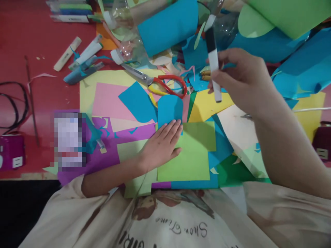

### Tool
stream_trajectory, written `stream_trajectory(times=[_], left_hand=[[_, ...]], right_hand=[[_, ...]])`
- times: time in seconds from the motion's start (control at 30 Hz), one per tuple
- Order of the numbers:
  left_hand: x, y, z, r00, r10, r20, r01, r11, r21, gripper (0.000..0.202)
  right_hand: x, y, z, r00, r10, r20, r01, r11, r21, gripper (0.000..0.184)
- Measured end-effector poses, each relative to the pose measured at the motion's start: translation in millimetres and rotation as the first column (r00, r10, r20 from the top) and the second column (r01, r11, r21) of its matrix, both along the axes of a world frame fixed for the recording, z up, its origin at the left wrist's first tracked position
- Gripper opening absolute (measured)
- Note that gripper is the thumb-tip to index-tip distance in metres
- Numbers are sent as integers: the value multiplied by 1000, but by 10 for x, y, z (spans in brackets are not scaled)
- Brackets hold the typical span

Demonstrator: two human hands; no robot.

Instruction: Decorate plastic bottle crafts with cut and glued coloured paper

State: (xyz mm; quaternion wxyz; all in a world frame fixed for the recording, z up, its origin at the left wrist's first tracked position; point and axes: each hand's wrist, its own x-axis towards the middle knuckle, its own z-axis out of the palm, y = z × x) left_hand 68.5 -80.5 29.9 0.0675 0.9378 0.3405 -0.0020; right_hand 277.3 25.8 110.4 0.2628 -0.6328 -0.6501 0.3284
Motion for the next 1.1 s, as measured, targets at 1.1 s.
stream_trajectory(times=[1.1], left_hand=[[2, -2, -69, 1000, 0, 12, 1, 997, -72, 67]], right_hand=[[113, -188, -383, 863, -97, 497, -4, 980, 199, 83]])
